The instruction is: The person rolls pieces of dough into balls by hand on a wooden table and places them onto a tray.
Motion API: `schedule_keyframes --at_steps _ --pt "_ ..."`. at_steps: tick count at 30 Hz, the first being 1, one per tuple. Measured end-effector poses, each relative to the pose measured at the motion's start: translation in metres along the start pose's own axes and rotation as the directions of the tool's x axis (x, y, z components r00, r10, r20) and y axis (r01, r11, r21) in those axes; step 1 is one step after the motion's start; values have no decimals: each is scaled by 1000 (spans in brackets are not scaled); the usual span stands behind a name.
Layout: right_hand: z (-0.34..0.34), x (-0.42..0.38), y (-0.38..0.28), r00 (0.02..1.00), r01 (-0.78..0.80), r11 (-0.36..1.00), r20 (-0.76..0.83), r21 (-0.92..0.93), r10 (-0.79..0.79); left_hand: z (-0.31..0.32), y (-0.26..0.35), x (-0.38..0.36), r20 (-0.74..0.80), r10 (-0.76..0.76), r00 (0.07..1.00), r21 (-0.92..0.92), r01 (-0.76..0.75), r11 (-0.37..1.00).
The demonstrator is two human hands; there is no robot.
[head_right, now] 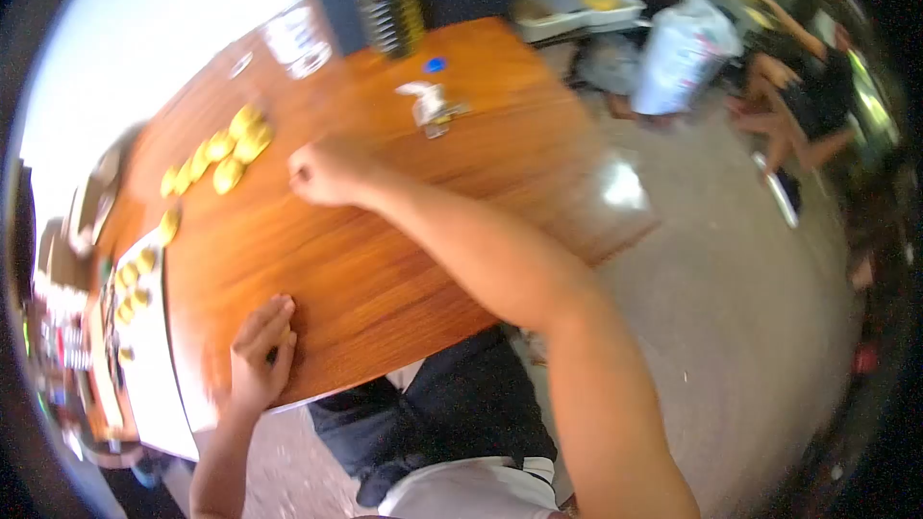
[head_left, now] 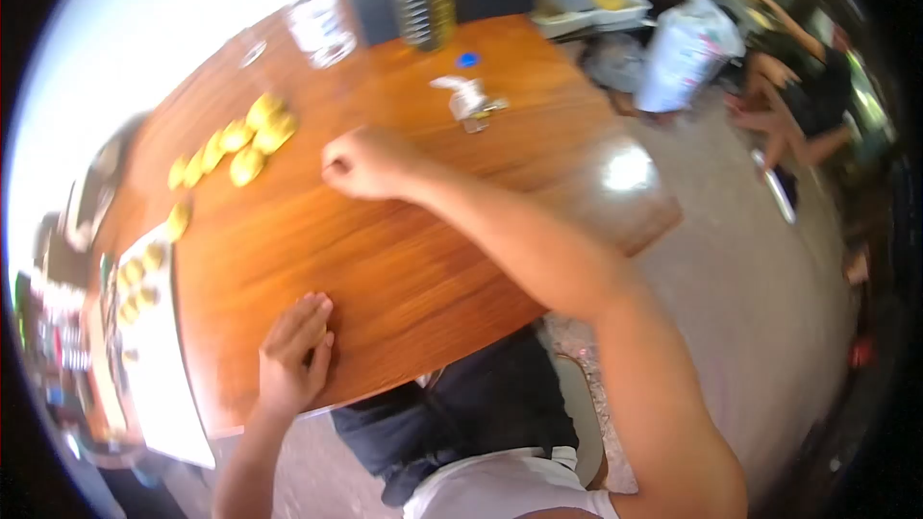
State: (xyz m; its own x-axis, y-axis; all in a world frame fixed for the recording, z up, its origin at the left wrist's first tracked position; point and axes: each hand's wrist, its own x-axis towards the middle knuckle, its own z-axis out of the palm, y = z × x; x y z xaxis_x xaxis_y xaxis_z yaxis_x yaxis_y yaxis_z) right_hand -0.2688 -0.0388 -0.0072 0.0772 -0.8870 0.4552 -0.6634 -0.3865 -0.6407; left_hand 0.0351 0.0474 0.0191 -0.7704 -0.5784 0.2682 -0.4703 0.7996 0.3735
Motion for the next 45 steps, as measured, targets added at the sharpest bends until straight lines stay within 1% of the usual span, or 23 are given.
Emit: schedule_keyframes --at_steps 1,2,4,6,8,10,11,12,13,15,17,19,21,24,26,27,29,31,33,37,39,41,45 --pt "2 2 2 1000 19 999 -22 -28 -19 -4 -9 -15 -51 -49 998 -21 48 999" --pt "4 4 1 1000 23 999 -14 -24 -23 -13 -17 -16 -101 -62 993 56 68 996" --pt "4 7 0 999 43 997 -17 -59 -44 -14 -53 -4 -184 -154 971 23 161 987" --pt "5 8 -3 996 82 994 -32 -72 -85 -9 -61 40 -200 -103 974 -13 102 995" --pt "5 7 -5 998 22 992 -47 -128 -29 3 -44 80 -162 -18 987 -89 3 996" --pt "2 4 -3 998 50 994 -36 -102 -54 17 -20 90 -96 -2 995 -139 -12 990" --pt "2 3 -1 997 67 994 -24 -87 -70 26 -18 82 -103 95 990 -27 -98 995" --pt "1 1 -1 997 77 994 -24 -73 -79 22 -7 69 -68 132 989 -24 -134 991" --pt "0 -2 -1 996 87 995 -12 -55 -88 13 5 49 -62 125 990 -11 -126 992" --pt "-2 -3 -1 996 91 996 -10 -23 -92 -1 21 6 67 146 987 46 -149 988" --pt "-2 -3 -2 997 78 996 3 -39 -78 -8 10 -31 48 127 991 89 -131 987" --pt "2 0 -6 998 48 998 35 -36 -46 -13 -4 -48 13 97 995 128 -98 987" --pt "2 4 -9 999 30 995 15 -97 -29 -19 -27 -29 -61 -224 973 -108 217 970" --pt "6 5 -7 999 27 994 -20 -106 -30 -5 -57 39 -133 -86 987 -18 84 996" --pt "5 3 -6 998 32 993 -51 -111 -38 17 -44 74 -149 -8 989 17 10 1000" --pt "4 2 -4 997 63 989 -40 -133 -68 27 -31 87 -106 39 994 -11 -40 999" --pt "2 0 -3 995 92 984 -26 -154 -97 26 -16 89 -63 84 995 -43 -86 995" --pt "-1 -2 -5 995 100 989 -17 -108 -102 25 8 61 -18 215 976 -137 -215 967" --pt "-1 -2 -3 995 98 991 -7 -89 -99 11 20 23 25 173 985 -97 -170 981" --pt "2 2 -2 998 55 998 40 -36 -54 -7 -15 -12 1 43 999 -45 -43 998" --pt "3 4 -5 998 56 996 32 -74 -54 -14 -37 15 -127 -177 976 99 190 977" --pt "4 5 -8 998 60 991 17 -121 -58 -2 -54 54 -188 29 982 114 -7 994" --pt "2 0 -4 994 103 984 -26 -148 -108 11 -31 85 -72 112 991 -31 -115 993"
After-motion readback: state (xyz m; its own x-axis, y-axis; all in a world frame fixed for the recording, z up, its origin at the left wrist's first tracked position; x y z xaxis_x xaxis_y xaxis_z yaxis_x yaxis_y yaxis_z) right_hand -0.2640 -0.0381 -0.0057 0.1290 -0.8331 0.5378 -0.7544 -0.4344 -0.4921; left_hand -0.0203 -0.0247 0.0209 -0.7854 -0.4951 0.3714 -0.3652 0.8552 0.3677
